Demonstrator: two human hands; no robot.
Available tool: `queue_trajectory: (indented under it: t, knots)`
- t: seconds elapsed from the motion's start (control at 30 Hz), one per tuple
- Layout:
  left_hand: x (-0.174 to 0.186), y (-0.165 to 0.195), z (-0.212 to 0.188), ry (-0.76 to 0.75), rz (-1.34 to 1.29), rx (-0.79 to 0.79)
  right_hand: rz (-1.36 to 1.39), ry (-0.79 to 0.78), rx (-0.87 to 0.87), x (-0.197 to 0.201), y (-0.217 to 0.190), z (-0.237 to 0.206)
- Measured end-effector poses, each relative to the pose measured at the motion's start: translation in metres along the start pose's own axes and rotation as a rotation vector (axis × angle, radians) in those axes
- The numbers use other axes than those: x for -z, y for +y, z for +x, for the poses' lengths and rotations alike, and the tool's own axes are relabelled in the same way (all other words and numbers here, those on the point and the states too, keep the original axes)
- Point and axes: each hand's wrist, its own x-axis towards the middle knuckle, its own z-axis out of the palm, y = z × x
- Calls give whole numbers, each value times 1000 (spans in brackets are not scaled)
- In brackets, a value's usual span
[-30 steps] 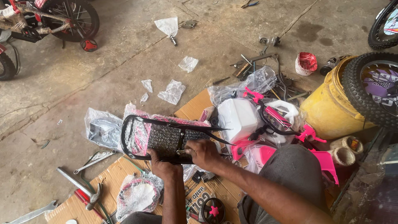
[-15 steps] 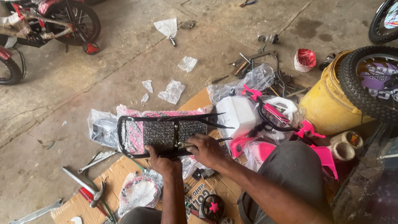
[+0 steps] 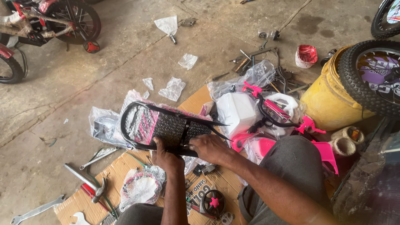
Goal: The person is assembling a bicycle seat by attaching it to a metal frame. They use a wrench to tighten bolts and secure the seat in place. The person works on the floor, surrounded by various tools and bicycle parts.
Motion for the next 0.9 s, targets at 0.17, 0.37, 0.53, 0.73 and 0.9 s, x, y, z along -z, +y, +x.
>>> queue_trajectory:
  t: [0.17,0.37,0.53,0.73,0.9]
  knots:
    - [1,-1,-2,-5,95,-4,-96,-111,-81,3,-8,4]
    - [6,-8,-2,-18,143,24,-192,-56,-63,-1,-9,6]
    - [0,-6,-5,-58,117,16,-113,-100,-120,7,-11,6]
    - [-7,-2,-6,-45,153,7,-88,-119,-120,20,-17,10]
    - [-4,-7,-2,-26,157,-9,-99,-105,-130,20,-14,9]
